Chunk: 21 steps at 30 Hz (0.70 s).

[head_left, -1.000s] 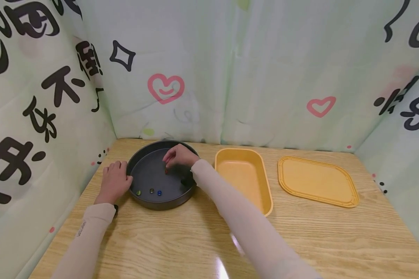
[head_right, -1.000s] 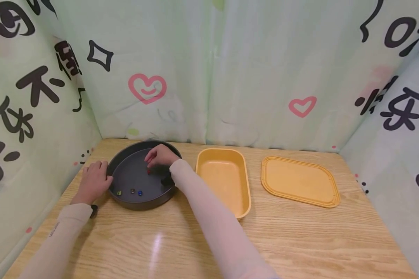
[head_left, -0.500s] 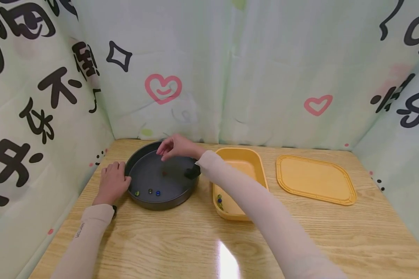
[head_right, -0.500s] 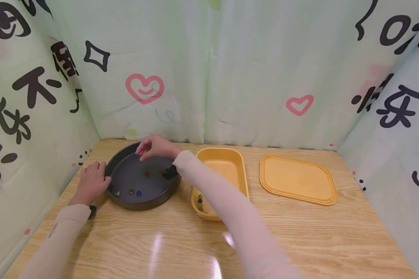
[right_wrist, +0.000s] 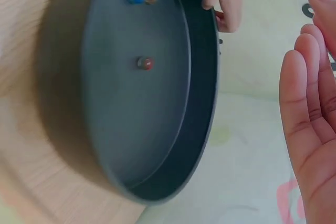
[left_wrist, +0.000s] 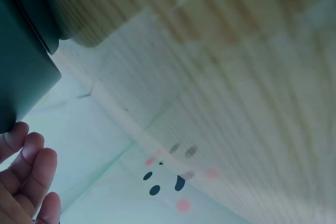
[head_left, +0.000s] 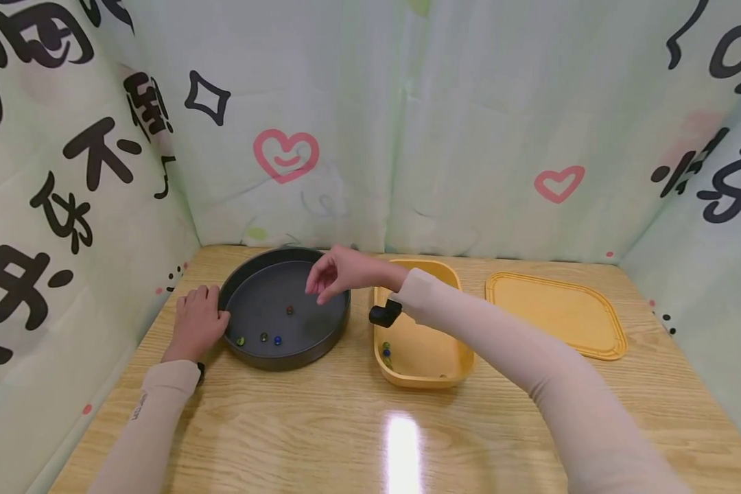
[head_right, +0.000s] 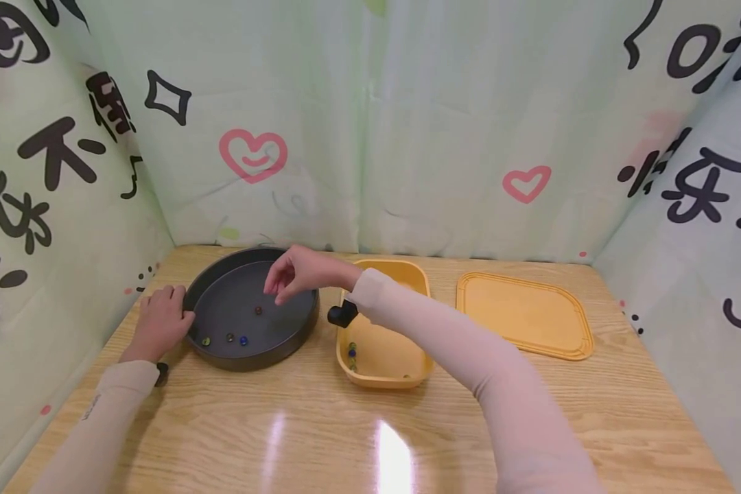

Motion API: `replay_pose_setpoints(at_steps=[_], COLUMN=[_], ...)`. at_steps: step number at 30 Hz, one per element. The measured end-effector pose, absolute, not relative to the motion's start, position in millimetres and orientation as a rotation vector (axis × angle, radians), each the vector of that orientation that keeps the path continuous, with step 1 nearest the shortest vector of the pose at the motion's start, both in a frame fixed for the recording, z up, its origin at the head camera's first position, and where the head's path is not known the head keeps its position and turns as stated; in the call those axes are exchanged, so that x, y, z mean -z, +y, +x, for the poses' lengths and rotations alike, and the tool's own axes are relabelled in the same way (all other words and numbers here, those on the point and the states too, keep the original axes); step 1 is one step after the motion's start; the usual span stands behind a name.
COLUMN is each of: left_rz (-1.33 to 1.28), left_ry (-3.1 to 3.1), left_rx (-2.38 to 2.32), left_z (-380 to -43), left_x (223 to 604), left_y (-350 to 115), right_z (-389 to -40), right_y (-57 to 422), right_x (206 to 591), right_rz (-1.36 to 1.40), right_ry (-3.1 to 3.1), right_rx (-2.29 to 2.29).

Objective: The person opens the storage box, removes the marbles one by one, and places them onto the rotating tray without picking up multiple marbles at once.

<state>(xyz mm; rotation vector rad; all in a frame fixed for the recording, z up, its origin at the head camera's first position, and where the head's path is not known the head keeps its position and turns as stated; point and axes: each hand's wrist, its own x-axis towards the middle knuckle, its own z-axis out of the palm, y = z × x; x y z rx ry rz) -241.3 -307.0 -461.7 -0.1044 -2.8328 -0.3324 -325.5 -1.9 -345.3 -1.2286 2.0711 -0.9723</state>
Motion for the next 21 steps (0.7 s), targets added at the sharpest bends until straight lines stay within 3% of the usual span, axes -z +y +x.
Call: replay_pose_setpoints(at_steps=[21], left_rz=[-0.092], left_ry=[-2.843], left_rx=[0.347], left_z=[-241], left_x=[460], left_y=[-306], right_z=[-317], right_y=[90], right_x=[381], right_rz=[-1.149], right_ry=[2.079], right_rx=[0.937])
